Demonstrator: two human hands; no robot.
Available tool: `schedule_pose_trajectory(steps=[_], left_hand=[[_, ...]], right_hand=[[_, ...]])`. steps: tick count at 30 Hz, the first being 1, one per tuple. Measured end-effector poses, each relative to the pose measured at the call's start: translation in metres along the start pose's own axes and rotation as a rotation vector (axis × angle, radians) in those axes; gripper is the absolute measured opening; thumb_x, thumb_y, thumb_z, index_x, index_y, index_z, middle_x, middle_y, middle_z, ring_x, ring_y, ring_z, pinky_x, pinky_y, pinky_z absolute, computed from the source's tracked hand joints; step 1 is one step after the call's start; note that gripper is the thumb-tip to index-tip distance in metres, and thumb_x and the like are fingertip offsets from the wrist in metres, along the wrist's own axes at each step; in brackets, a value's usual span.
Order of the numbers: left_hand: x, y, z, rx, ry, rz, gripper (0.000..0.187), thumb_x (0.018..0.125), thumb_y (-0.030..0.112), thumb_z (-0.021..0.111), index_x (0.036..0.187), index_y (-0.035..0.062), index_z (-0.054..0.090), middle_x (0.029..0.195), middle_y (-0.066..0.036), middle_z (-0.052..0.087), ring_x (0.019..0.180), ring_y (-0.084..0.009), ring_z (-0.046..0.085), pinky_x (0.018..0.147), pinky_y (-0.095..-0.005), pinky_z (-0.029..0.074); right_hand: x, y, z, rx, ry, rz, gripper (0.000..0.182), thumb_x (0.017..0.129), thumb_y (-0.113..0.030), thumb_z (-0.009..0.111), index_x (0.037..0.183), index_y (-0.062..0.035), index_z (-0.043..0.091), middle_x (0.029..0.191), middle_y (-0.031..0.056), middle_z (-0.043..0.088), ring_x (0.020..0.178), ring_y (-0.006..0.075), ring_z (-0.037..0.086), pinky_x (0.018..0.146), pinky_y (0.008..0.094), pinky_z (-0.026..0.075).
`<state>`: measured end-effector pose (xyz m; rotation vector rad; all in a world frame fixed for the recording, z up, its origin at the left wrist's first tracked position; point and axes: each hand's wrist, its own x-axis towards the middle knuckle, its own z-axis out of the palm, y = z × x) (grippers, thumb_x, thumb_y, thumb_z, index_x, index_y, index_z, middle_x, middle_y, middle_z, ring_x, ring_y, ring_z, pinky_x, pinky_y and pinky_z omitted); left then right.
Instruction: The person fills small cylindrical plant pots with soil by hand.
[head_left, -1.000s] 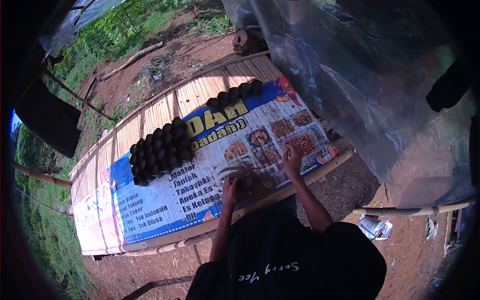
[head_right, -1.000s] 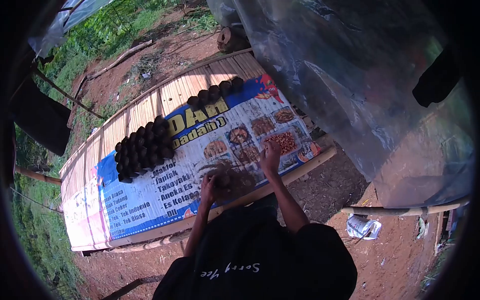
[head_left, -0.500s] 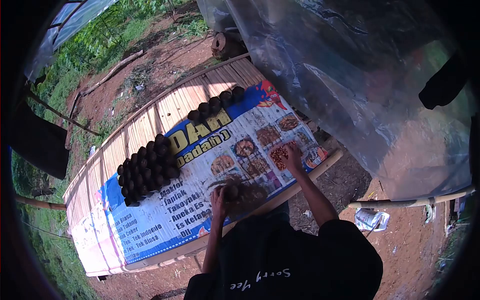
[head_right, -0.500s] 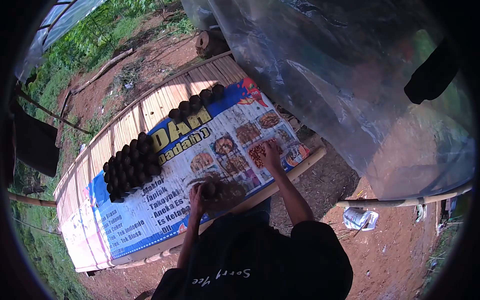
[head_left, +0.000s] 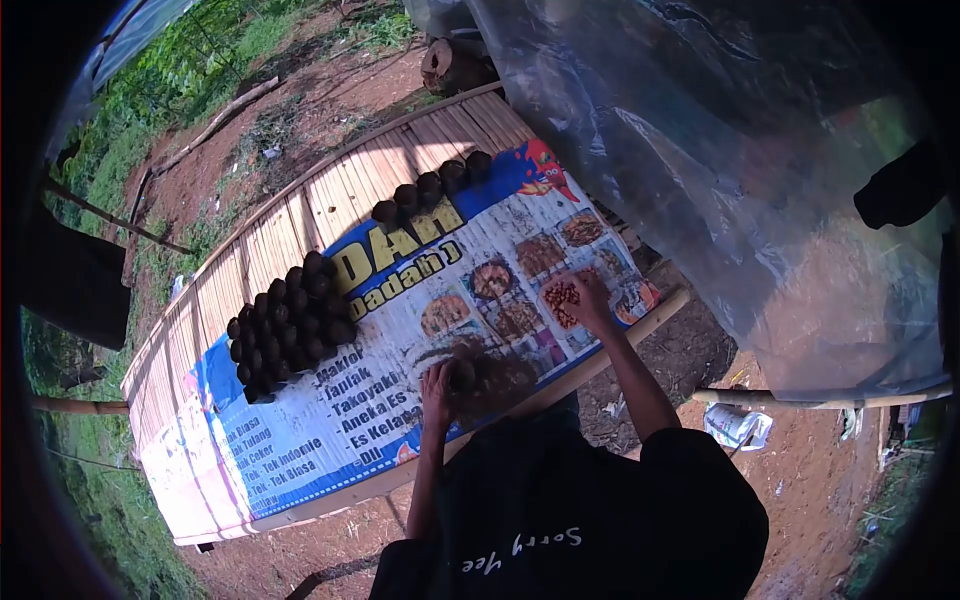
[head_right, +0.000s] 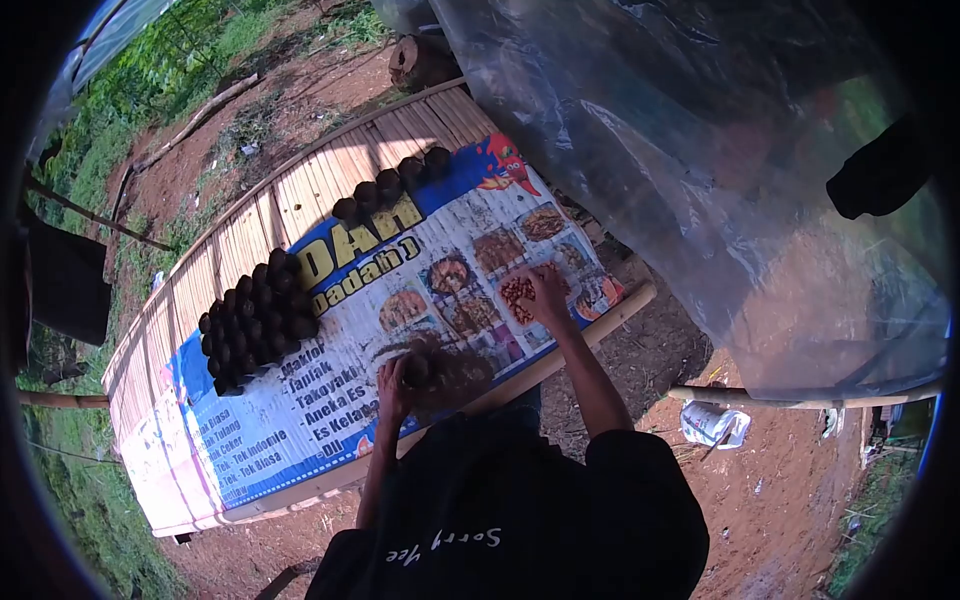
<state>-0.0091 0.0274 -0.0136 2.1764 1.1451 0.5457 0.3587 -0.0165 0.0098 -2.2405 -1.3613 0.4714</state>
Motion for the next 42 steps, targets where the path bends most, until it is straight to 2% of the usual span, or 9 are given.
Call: schedule_pose_trajectory(steps=[5,14,20,23,25,28,32,38,42], left_hand=[[0.0,0.001,0.001,-0.004,0.009,0.011,0.069,0.06,0.027,0.08,0.121,0.0113,0.053,0.114,-0.01,0.054,0.109,-0.033,0.049,0.09,-0.0447,0.038],[-0.003,-0.001,0.009,0.036,0.041,-0.046,0.067,0.059,0.034,0.081,0.114,0.0089,0.053,0.108,-0.012,0.053,0.104,-0.0336,0.049,0.087,-0.0458,0.038],[-0.004,0.004,0.004,0.047,0.052,-0.044,0.069,0.058,0.035,0.082,0.114,0.0081,0.052,0.109,-0.013,0.052,0.104,-0.0344,0.048,0.088,-0.0469,0.038],[-0.003,0.005,0.003,0.024,0.046,-0.041,0.068,0.058,0.034,0.082,0.113,0.0072,0.051,0.109,-0.013,0.052,0.105,-0.0352,0.048,0.088,-0.0474,0.038],[-0.004,0.003,0.005,0.023,0.031,-0.046,0.067,0.058,0.033,0.081,0.113,0.0069,0.051,0.109,-0.013,0.052,0.105,-0.0356,0.048,0.088,-0.0475,0.038],[-0.003,0.001,0.005,0.018,0.033,-0.046,0.065,0.059,0.03,0.08,0.112,0.0061,0.051,0.11,-0.014,0.052,0.106,-0.036,0.048,0.088,-0.0476,0.039],[-0.005,-0.002,0.007,0.032,0.037,-0.031,0.064,0.06,0.028,0.079,0.113,0.0053,0.05,0.11,-0.014,0.051,0.106,-0.0364,0.047,0.087,-0.0478,0.039],[-0.011,-0.01,0.017,0.094,0.06,-0.024,0.069,0.061,0.026,0.078,0.119,0.0056,0.046,0.113,-0.015,0.051,0.109,-0.0367,0.047,0.089,-0.0486,0.038],[-0.012,-0.002,0.012,0.089,0.061,-0.036,0.073,0.06,0.029,0.08,0.122,0.0076,0.047,0.115,-0.015,0.051,0.11,-0.0363,0.047,0.09,-0.048,0.038]], right_hand=[[0.018,0.039,0.015,-0.045,0.018,-0.136,0.038,0.07,-0.011,0.077,0.103,-0.0094,0.057,0.117,0.0156,0.049,0.115,0.0362,0.044,0.097,0.0491,0.038],[-0.005,0.001,-0.001,-0.108,-0.012,-0.081,0.05,0.072,-0.01,0.075,0.118,-0.014,0.056,0.12,0.0168,0.046,0.116,0.0365,0.044,0.098,0.0494,0.038],[-0.003,0.001,-0.001,-0.149,0.12,-0.056,0.038,0.076,-0.013,0.073,0.111,-0.0112,0.06,0.113,0.012,0.05,0.112,0.0332,0.046,0.095,0.0479,0.039],[-0.013,-0.008,-0.001,-0.175,0.135,-0.221,0.026,0.076,-0.009,0.071,0.1,-0.0077,0.062,0.105,0.0101,0.054,0.107,0.0319,0.05,0.091,0.0464,0.041],[-0.017,-0.01,0.001,-0.019,-0.061,-0.358,0.019,0.075,-0.008,0.07,0.092,-0.0064,0.062,0.096,0.0101,0.056,0.102,0.0315,0.052,0.088,0.0443,0.042],[-0.012,-0.006,0.005,-0.066,0.03,-0.216,0.018,0.075,-0.008,0.071,0.09,-0.0068,0.062,0.093,0.0112,0.056,0.099,0.0319,0.053,0.086,0.0436,0.043],[-0.005,-0.002,0.009,-0.066,0.06,-0.112,0.018,0.076,-0.009,0.07,0.091,-0.0065,0.062,0.094,0.0108,0.057,0.101,0.0323,0.052,0.087,0.0442,0.043],[-0.016,-0.015,0.01,-0.052,0.089,-0.35,0.025,0.079,-0.007,0.068,0.103,-0.0067,0.062,0.107,0.0139,0.054,0.105,0.0326,0.051,0.09,0.0448,0.043],[-0.008,0.011,0.026,-0.026,0.097,-0.222,0.026,0.08,-0.007,0.066,0.105,-0.0085,0.062,0.108,0.0142,0.053,0.108,0.0338,0.049,0.091,0.0467,0.043]])
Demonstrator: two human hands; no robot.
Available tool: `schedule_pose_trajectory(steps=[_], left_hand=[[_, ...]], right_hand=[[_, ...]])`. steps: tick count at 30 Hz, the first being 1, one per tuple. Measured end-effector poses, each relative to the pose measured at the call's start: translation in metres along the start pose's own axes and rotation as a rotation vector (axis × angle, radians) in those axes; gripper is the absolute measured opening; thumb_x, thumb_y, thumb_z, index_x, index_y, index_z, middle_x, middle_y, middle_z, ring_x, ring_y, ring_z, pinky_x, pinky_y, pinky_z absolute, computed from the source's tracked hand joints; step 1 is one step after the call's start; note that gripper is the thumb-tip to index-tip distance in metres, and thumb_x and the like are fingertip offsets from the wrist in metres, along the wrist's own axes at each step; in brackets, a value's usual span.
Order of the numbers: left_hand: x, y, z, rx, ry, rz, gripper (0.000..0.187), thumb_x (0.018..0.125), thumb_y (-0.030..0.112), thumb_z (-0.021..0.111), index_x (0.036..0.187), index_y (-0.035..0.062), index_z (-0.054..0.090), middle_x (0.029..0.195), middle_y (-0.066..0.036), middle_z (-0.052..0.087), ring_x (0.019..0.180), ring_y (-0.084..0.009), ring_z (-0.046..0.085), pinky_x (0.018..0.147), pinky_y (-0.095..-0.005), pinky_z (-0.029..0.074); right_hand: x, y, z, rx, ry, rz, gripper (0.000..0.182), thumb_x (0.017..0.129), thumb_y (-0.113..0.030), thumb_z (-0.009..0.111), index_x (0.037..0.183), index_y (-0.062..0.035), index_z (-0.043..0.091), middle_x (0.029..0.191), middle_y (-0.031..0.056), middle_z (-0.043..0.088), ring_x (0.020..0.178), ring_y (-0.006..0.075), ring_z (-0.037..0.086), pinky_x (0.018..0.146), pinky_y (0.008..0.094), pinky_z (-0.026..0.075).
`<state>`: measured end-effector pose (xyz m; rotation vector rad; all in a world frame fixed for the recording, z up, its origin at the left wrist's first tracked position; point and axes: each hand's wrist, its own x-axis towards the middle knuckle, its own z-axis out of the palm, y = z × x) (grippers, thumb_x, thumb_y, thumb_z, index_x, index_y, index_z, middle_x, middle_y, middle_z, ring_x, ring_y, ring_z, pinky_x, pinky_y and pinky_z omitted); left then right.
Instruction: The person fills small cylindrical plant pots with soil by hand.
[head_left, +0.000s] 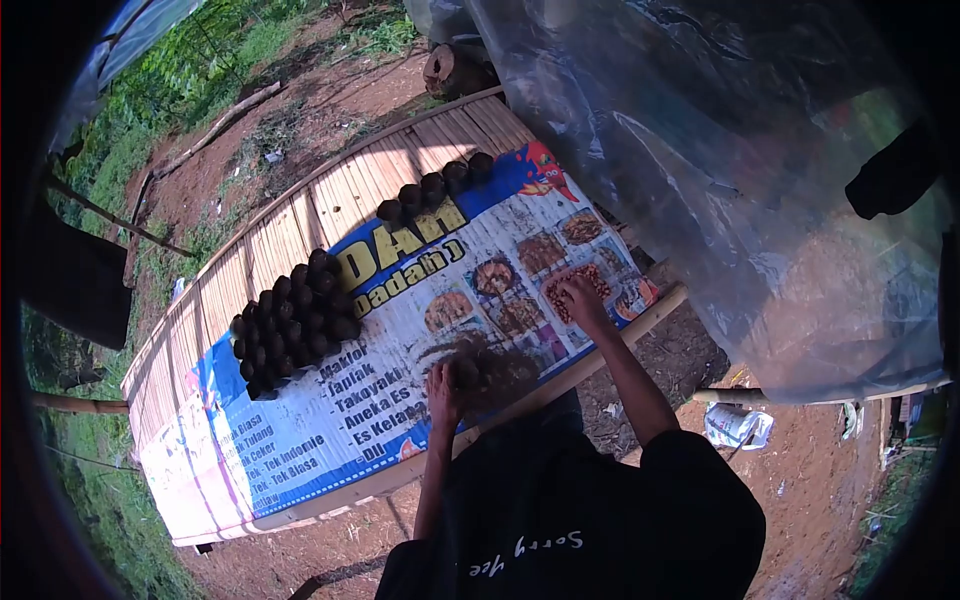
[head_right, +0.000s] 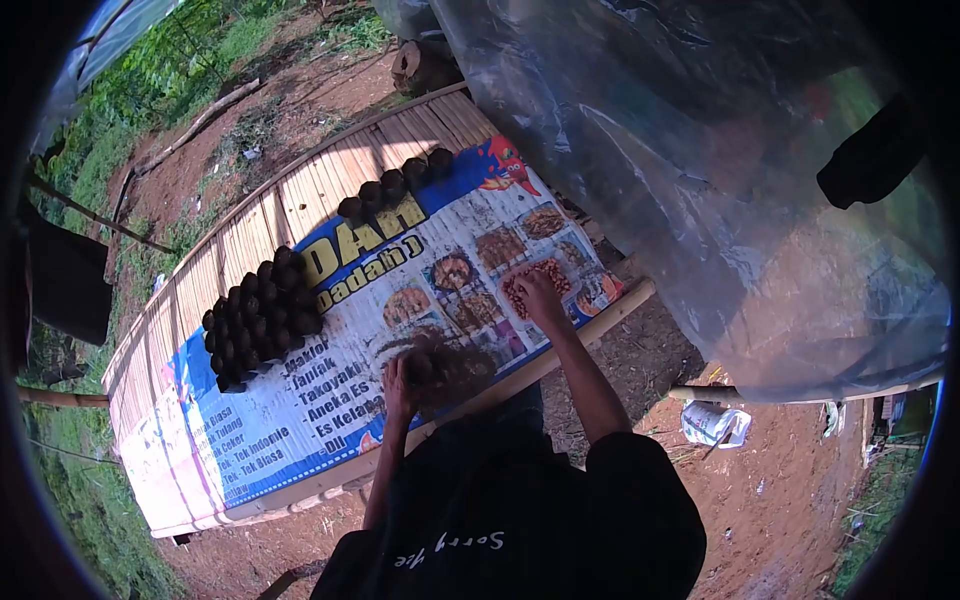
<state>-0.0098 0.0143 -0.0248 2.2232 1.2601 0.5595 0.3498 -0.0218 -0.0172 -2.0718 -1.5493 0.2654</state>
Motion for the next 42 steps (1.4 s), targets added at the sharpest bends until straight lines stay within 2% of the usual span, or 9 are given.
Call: schedule_pose_trajectory(steps=[8,13,18,24,26,29,34,39,42], left_hand=[[-0.002,0.021,-0.012,-0.107,-0.014,-0.061,0.076,0.059,0.034,0.084,0.124,0.0121,0.051,0.114,-0.014,0.052,0.109,-0.0348,0.049,0.093,-0.0465,0.039],[-0.002,0.027,-0.002,-0.035,0.004,-0.081,0.077,0.06,0.035,0.084,0.124,0.0112,0.049,0.115,-0.015,0.051,0.109,-0.0361,0.049,0.092,-0.0467,0.039],[-0.005,0.031,0.006,-0.009,0.005,-0.109,0.08,0.061,0.036,0.083,0.126,0.0094,0.045,0.117,-0.017,0.049,0.11,-0.0375,0.048,0.093,-0.047,0.039],[-0.009,0.028,0.02,0.03,0.053,-0.144,0.083,0.06,0.037,0.083,0.127,0.0069,0.044,0.115,-0.018,0.049,0.107,-0.0385,0.049,0.092,-0.0469,0.039],[-0.009,0.026,0.023,0.015,0.012,-0.207,0.084,0.06,0.037,0.084,0.127,0.0069,0.044,0.113,-0.018,0.05,0.106,-0.0381,0.049,0.091,-0.0465,0.039],[-0.01,0.028,0.023,0.022,0.017,-0.217,0.083,0.059,0.037,0.084,0.126,0.0071,0.045,0.11,-0.018,0.051,0.104,-0.0375,0.049,0.09,-0.0463,0.04],[-0.014,0.036,0.021,0.09,0.072,-0.203,0.079,0.062,0.033,0.082,0.126,0.0059,0.045,0.108,-0.018,0.052,0.102,-0.0379,0.05,0.088,-0.047,0.041],[-0.016,0.049,0.022,0.127,0.129,-0.197,0.071,0.067,0.028,0.079,0.126,0.0061,0.045,0.11,-0.018,0.052,0.103,-0.0385,0.051,0.088,-0.0472,0.041],[-0.018,0.053,0.026,0.091,0.108,-0.299,0.068,0.068,0.025,0.077,0.126,0.0076,0.046,0.111,-0.018,0.052,0.105,-0.0382,0.05,0.089,-0.0474,0.04]], right_hand=[[-0.006,-0.003,-0.013,-0.107,0.333,0.263,0.022,0.08,-0.008,0.067,0.101,-0.0095,0.061,0.115,0.0142,0.049,0.111,0.0346,0.046,0.093,0.045,0.042],[-0.008,-0.006,-0.007,0.023,0.098,0.226,0.024,0.078,-0.006,0.069,0.1,-0.0076,0.059,0.11,0.0152,0.047,0.108,0.0334,0.047,0.091,0.045,0.042],[0.0,0.004,-0.009,0.101,0.024,0.187,0.022,0.079,-0.002,0.068,0.098,-0.0058,0.058,0.106,0.0163,0.049,0.104,0.0347,0.05,0.089,0.0446,0.043],[0.013,0.014,-0.027,0.323,-0.022,0.141,0.015,0.077,0.001,0.068,0.091,-0.0021,0.062,0.092,0.0127,0.063,0.084,0.0276,0.063,0.072,0.0392,0.05],[0.015,0.016,-0.033,0.405,-0.014,0.126,0.013,0.077,0.001,0.069,0.089,-0.002,0.065,0.082,0.0098,0.065,0.075,0.0212,0.065,0.066,0.0341,0.05],[0.02,0.022,-0.045,0.434,-0.144,0.279,0.014,0.078,-0.002,0.069,0.092,-0.0015,0.065,0.087,0.0106,0.066,0.077,0.019,0.064,0.067,0.032,0.048],[0.026,0.037,-0.054,0.597,-0.07,0.242,0.014,0.081,-0.008,0.068,0.093,-0.0017,0.066,0.087,0.0079,0.067,0.081,0.0176,0.065,0.072,0.0305,0.05],[0.028,0.053,-0.056,0.503,-0.151,0.236,0.018,0.087,-0.018,0.064,0.095,-0.0014,0.066,0.092,0.0121,0.068,0.085,0.024,0.066,0.074,0.0352,0.051],[0.031,0.062,-0.053,0.47,-0.208,0.145,0.019,0.088,-0.018,0.062,0.097,-0.0018,0.065,0.093,0.0132,0.067,0.086,0.0262,0.066,0.075,0.0358,0.052]])
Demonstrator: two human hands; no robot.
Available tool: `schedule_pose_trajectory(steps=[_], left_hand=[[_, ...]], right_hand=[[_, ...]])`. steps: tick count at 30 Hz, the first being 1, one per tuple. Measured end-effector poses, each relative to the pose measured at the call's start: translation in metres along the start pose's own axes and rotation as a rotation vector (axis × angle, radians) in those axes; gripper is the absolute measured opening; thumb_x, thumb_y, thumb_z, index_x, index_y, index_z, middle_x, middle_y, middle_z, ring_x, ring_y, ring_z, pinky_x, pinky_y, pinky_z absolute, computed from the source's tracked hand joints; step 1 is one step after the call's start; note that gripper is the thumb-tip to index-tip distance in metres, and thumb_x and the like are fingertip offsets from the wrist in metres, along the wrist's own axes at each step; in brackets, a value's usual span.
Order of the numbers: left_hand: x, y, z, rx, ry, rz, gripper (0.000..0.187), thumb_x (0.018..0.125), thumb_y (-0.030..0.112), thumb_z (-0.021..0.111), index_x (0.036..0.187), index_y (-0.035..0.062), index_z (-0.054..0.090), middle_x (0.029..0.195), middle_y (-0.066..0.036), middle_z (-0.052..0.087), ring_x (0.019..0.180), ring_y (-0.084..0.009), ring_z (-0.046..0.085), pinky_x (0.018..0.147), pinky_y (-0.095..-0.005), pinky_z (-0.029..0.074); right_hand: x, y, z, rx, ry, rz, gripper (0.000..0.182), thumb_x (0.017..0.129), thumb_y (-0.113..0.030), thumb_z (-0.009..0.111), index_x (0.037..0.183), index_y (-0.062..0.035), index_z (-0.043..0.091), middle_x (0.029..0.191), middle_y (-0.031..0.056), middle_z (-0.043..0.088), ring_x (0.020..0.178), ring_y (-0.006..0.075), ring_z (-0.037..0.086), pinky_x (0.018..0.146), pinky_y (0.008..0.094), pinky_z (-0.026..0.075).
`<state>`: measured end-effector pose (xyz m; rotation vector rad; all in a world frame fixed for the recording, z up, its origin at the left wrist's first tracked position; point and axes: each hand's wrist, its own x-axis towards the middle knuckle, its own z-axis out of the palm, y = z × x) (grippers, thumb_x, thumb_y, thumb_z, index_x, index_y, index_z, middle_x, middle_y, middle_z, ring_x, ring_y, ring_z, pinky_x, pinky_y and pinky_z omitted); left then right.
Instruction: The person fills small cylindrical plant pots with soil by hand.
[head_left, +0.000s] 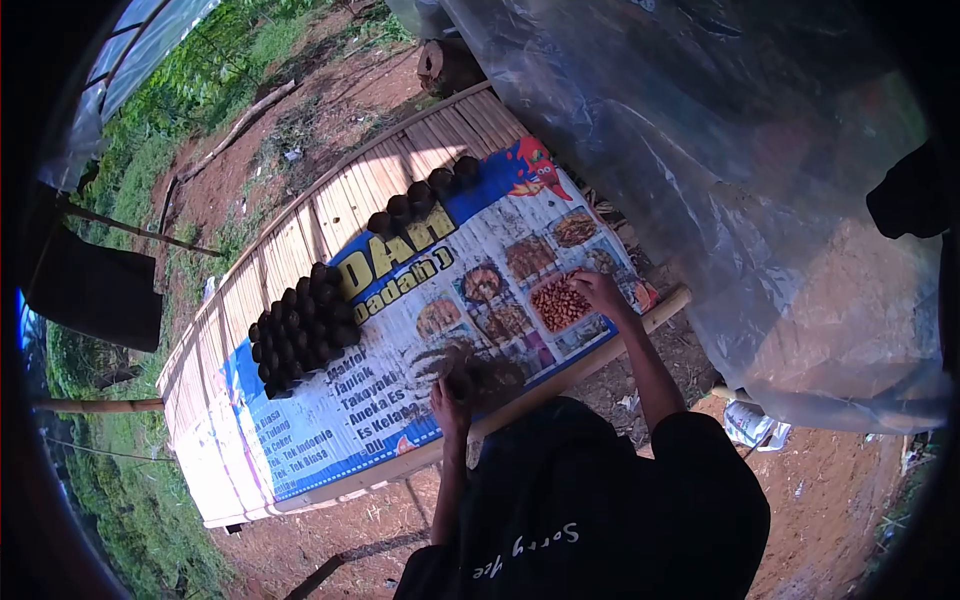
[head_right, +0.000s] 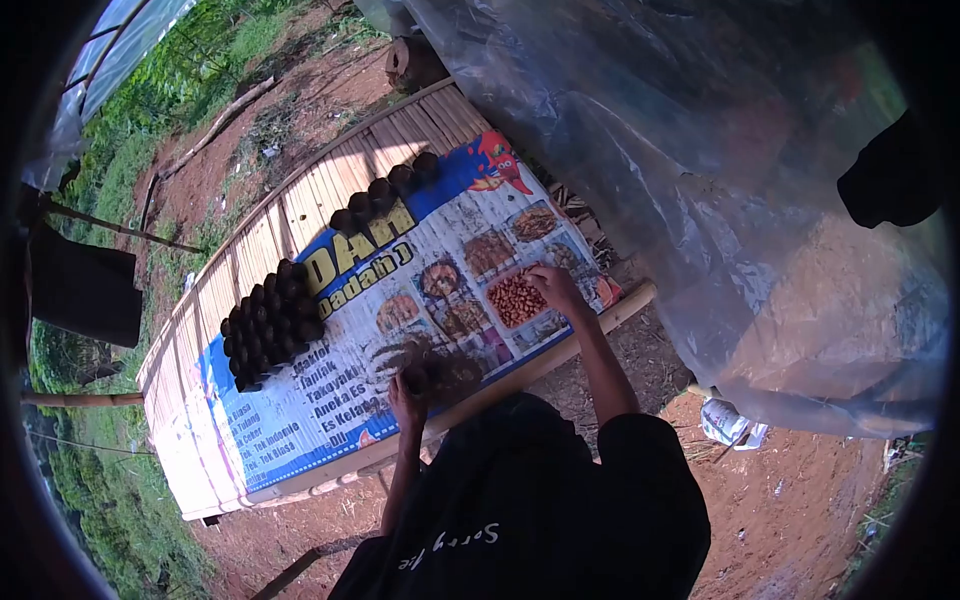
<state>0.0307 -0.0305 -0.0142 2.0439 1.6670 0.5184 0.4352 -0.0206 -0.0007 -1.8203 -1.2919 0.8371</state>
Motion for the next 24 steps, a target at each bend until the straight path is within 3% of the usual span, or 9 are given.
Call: schedule_pose_trajectory(steps=[6,8,10,13,19,22,24], left_hand=[[-0.002,-0.006,0.007,0.007,0.057,0.015,0.068,0.067,0.021,0.078,0.127,0.0083,0.046,0.112,-0.017,0.053,0.106,-0.0375,0.05,0.09,-0.047,0.04],[-0.001,-0.009,0.007,-0.005,0.044,0.027,0.073,0.066,0.032,0.08,0.126,0.007,0.047,0.112,-0.016,0.052,0.105,-0.0362,0.05,0.089,-0.0466,0.039],[0.0,-0.011,0.009,-0.006,0.037,0.025,0.073,0.066,0.031,0.08,0.126,0.0072,0.047,0.112,-0.016,0.052,0.105,-0.0362,0.05,0.089,-0.0466,0.039],[-0.001,-0.008,0.005,0.005,0.024,0.021,0.072,0.066,0.029,0.079,0.127,0.0073,0.047,0.112,-0.016,0.051,0.106,-0.0364,0.05,0.09,-0.0466,0.039],[-0.001,-0.007,0.009,-0.058,0.049,0.033,0.073,0.065,0.026,0.08,0.128,0.0064,0.046,0.112,-0.017,0.051,0.106,-0.0381,0.05,0.089,-0.0473,0.04],[0.001,-0.003,0.012,-0.097,0.057,0.056,0.073,0.066,0.03,0.079,0.128,0.0073,0.046,0.112,-0.017,0.051,0.105,-0.0376,0.05,0.088,-0.0475,0.04],[0.001,0.006,0.01,-0.136,0.062,0.054,0.074,0.066,0.031,0.079,0.128,0.0071,0.046,0.111,-0.017,0.051,0.105,-0.0379,0.05,0.088,-0.0476,0.04]], right_hand=[[-0.005,-0.012,-0.002,0.085,-0.014,-0.048,0.021,0.086,-0.017,0.064,0.1,-0.003,0.058,0.088,0.0107,0.065,0.086,0.024,0.065,0.071,0.0354,0.051],[-0.008,-0.011,-0.001,0.099,-0.013,-0.028,0.021,0.086,-0.017,0.065,0.1,-0.003,0.057,0.087,0.01,0.065,0.084,0.0229,0.065,0.07,0.0351,0.05],[-0.007,-0.011,-0.001,0.114,-0.012,-0.012,0.022,0.085,-0.016,0.066,0.099,-0.0031,0.056,0.085,0.0092,0.065,0.082,0.0218,0.065,0.069,0.0349,0.05],[-0.01,-0.016,-0.003,0.07,-0.044,0.038,0.027,0.083,-0.018,0.07,0.1,-0.0027,0.054,0.081,0.008,0.063,0.076,0.0159,0.064,0.067,0.0331,0.049],[-0.011,-0.009,-0.003,0.166,-0.025,0.027,0.017,0.082,-0.012,0.069,0.09,-0.0012,0.059,0.074,0.0069,0.063,0.072,0.0135,0.062,0.065,0.0311,0.049],[-0.014,-0.003,-0.001,0.139,0.048,0.044,0.013,0.083,-0.01,0.067,0.09,-0.0002,0.063,0.077,0.0074,0.065,0.072,0.0148,0.063,0.065,0.0307,0.049],[-0.016,0.0,0.001,0.087,0.237,-0.033,0.015,0.083,-0.008,0.065,0.096,-0.0009,0.064,0.085,0.0115,0.067,0.079,0.0193,0.065,0.069,0.0325,0.05]])
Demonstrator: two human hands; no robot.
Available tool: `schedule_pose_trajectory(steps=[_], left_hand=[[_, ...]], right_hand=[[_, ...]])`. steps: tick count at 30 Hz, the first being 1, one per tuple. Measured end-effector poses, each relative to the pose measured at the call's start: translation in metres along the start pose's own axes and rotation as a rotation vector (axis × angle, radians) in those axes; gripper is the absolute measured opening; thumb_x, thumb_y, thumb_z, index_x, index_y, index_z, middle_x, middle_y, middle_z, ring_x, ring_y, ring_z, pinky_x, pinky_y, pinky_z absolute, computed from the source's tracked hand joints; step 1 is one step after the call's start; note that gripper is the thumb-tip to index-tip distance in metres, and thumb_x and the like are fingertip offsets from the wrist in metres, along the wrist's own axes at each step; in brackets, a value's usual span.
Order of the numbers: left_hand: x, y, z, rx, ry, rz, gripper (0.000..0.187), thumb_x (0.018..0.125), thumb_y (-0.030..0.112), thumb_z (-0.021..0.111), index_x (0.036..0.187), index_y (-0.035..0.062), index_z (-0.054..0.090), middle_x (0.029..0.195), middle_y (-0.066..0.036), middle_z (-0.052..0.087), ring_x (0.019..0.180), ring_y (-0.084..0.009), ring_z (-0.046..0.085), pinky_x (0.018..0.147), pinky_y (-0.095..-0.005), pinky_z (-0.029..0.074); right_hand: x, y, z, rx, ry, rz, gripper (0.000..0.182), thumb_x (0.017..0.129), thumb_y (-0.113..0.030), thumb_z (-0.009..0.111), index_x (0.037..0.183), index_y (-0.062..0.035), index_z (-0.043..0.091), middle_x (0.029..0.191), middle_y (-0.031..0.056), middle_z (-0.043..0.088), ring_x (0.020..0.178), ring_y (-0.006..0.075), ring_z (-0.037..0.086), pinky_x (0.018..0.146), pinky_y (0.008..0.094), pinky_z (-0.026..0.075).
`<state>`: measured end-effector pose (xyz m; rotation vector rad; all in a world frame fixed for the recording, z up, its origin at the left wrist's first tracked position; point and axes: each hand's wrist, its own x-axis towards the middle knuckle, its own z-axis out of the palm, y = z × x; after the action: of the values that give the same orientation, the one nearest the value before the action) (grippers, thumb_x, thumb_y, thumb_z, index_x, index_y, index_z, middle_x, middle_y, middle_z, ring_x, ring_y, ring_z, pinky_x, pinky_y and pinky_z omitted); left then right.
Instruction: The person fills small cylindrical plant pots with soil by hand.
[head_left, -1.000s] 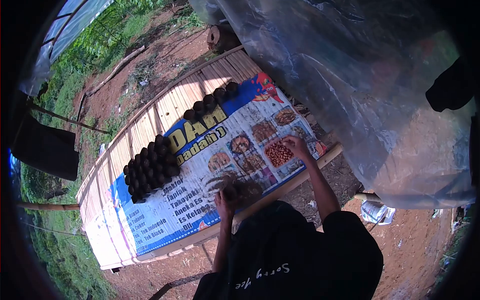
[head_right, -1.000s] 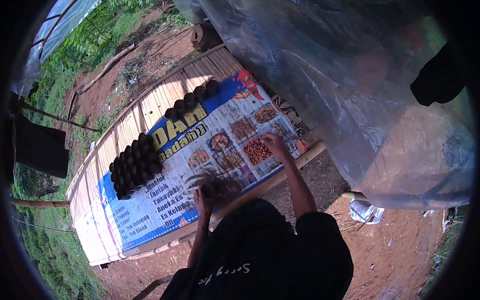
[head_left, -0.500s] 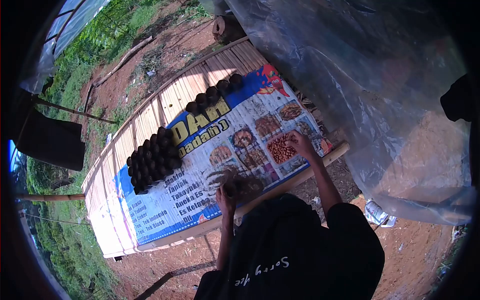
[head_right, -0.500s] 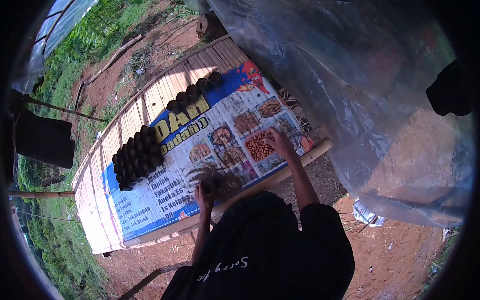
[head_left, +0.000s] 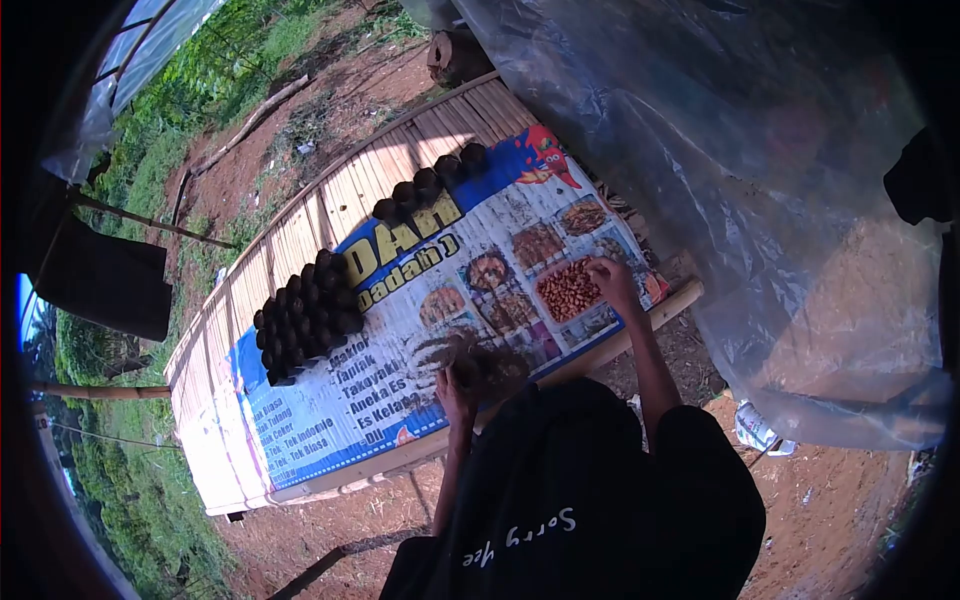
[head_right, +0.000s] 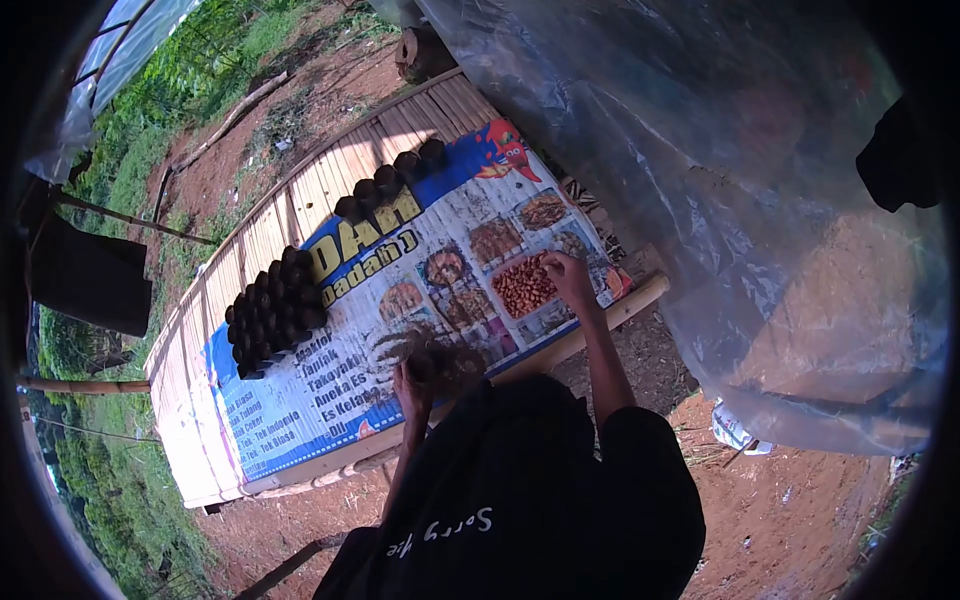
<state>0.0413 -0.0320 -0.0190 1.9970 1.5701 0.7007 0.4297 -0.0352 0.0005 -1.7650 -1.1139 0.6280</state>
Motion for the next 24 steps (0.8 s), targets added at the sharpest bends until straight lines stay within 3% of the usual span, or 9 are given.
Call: schedule_pose_trajectory(steps=[4,6,9,18,24], left_hand=[[-0.001,-0.001,0.006,0.014,0.019,-0.033,0.074,0.063,0.037,0.081,0.122,0.0057,0.049,0.109,-0.018,0.05,0.104,-0.039,0.049,0.086,-0.0485,0.039],[-0.003,-0.005,0.008,0.023,0.012,-0.061,0.074,0.062,0.039,0.082,0.119,0.0053,0.049,0.109,-0.018,0.049,0.103,-0.0394,0.048,0.086,-0.0489,0.039],[-0.002,-0.004,0.005,0.006,-0.015,-0.087,0.075,0.06,0.043,0.083,0.116,0.0051,0.05,0.11,-0.019,0.049,0.105,-0.0395,0.048,0.087,-0.0493,0.038],[0.001,-0.004,-0.004,-0.003,-0.033,-0.021,0.076,0.056,0.042,0.085,0.117,0.0086,0.053,0.107,-0.017,0.052,0.103,-0.0376,0.051,0.087,-0.0485,0.04],[0.0,0.006,-0.016,-0.019,-0.045,0.021,0.07,0.061,0.034,0.083,0.12,0.0122,0.054,0.105,-0.014,0.053,0.101,-0.0347,0.052,0.086,-0.0461,0.041]], right_hand=[[0.0,-0.001,0.007,-0.042,-0.056,-0.013,0.018,0.082,-0.006,0.065,0.099,-0.0011,0.065,0.091,0.0145,0.067,0.082,0.0247,0.065,0.072,0.0355,0.051],[0.0,-0.01,0.008,-0.287,-0.098,-0.066,0.019,0.08,-0.004,0.066,0.099,-0.0007,0.063,0.093,0.0162,0.065,0.083,0.0298,0.064,0.073,0.0385,0.051],[0.002,-0.007,0.015,-0.268,-0.089,-0.051,0.019,0.078,-0.003,0.067,0.096,0.0001,0.061,0.091,0.0166,0.064,0.083,0.0319,0.063,0.074,0.0403,0.05],[0.001,-0.003,0.013,-0.193,-0.162,-0.019,0.015,0.077,-0.001,0.067,0.087,0.0022,0.057,0.081,0.014,0.063,0.076,0.0268,0.064,0.067,0.0362,0.051],[-0.005,-0.012,0.012,-0.195,-0.071,-0.047,0.012,0.076,-0.001,0.069,0.082,0.0015,0.059,0.078,0.0132,0.064,0.074,0.025,0.065,0.067,0.0358,0.051]])
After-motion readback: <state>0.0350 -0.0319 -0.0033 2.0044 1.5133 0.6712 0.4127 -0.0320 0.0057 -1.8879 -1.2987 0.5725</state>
